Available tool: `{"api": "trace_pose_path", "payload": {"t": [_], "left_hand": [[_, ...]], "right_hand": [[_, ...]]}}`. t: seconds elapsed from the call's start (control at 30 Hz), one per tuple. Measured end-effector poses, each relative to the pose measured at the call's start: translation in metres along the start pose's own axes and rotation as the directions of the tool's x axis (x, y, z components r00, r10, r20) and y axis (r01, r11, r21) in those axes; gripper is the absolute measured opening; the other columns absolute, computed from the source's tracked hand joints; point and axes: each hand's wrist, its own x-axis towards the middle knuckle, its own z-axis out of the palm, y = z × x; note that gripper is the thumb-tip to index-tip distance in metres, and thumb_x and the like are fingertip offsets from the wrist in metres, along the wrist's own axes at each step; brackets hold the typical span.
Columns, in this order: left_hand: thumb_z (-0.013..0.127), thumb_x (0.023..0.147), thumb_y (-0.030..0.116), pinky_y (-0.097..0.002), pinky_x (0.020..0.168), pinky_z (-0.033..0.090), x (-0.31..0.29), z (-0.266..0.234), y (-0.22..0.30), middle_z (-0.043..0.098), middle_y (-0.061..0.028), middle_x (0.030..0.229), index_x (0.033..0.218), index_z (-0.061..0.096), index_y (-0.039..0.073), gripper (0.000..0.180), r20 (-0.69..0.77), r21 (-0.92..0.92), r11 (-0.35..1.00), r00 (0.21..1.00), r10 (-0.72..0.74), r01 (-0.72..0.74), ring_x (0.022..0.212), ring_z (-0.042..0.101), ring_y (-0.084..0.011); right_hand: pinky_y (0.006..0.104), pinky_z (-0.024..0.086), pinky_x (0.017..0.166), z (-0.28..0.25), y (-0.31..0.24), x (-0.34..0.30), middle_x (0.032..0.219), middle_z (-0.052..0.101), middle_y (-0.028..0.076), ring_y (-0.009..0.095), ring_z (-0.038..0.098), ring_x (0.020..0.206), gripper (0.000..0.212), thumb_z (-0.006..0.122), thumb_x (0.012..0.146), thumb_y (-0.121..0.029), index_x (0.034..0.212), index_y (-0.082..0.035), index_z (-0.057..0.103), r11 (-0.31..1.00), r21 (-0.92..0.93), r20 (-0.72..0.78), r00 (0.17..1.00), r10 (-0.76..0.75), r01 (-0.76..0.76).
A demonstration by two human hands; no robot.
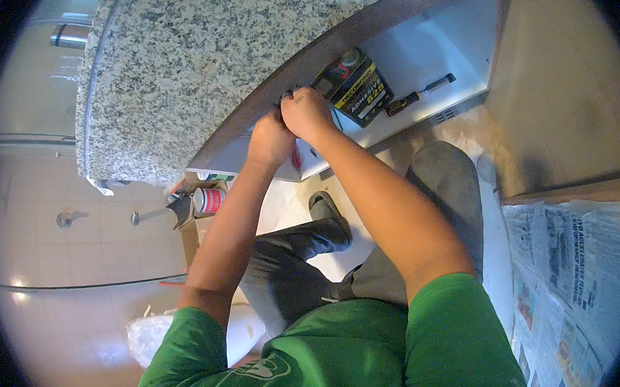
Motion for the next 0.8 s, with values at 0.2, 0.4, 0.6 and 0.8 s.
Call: {"api": "trace_pose_path", "payload": {"t": [0.2,0.4,0.6,0.8], "left_hand": [[0.061,0.086,0.027,-0.0519,0.080,0.052,-0.014,-0.003,0.006,0.069,-0.0285,0.092,0.098,0.061,-0.003,0.032,-0.053,-0.028,0.998,0.997,-0.055,0.054,0.090,0.067,-0.0446],[0.061,0.084,0.024,-0.0517,0.078,0.051,-0.035,-0.016,0.011,0.068,-0.0260,0.086,0.102,0.058,0.001,0.030,0.000,-0.042,0.998,0.999,-0.038,0.038,0.087,0.066,-0.0449],[0.058,0.088,0.024,-0.0519,0.080,0.051,-0.028,0.002,0.003,0.068,-0.0270,0.091,0.098,0.055,-0.001,0.027,-0.121,-0.100,0.995,0.993,-0.001,-0.011,0.090,0.066,-0.0455],[0.055,0.093,0.029,-0.0509,0.081,0.052,-0.022,-0.017,0.024,0.069,-0.0279,0.091,0.098,0.058,-0.002,0.032,0.059,-0.033,0.992,0.991,-0.117,0.119,0.092,0.067,-0.0443]], "right_hand": [[0.0510,0.052,0.079,-0.003,-0.001,-0.011,0.083,0.066,0.031,0.047,0.065,0.083,0.040,0.051,0.093,-0.026,0.076,0.006,0.068,0.998,0.057,0.006,1.000,0.012,-0.013],[0.0493,0.052,0.076,-0.003,0.003,-0.015,0.073,0.067,0.026,0.043,0.067,0.075,0.040,0.050,0.094,-0.025,0.072,0.004,0.066,0.996,0.078,-0.086,0.996,-0.036,0.043],[0.0500,0.052,0.076,-0.004,-0.002,-0.017,0.078,0.066,0.030,0.046,0.066,0.079,0.038,0.050,0.092,-0.023,0.072,0.005,0.065,0.994,0.109,-0.059,0.998,0.001,0.005],[0.0517,0.052,0.079,-0.002,0.005,-0.007,0.083,0.065,0.032,0.048,0.065,0.083,0.036,0.050,0.088,-0.023,0.075,0.006,0.067,0.996,0.091,-0.053,0.999,0.005,0.000]]}}
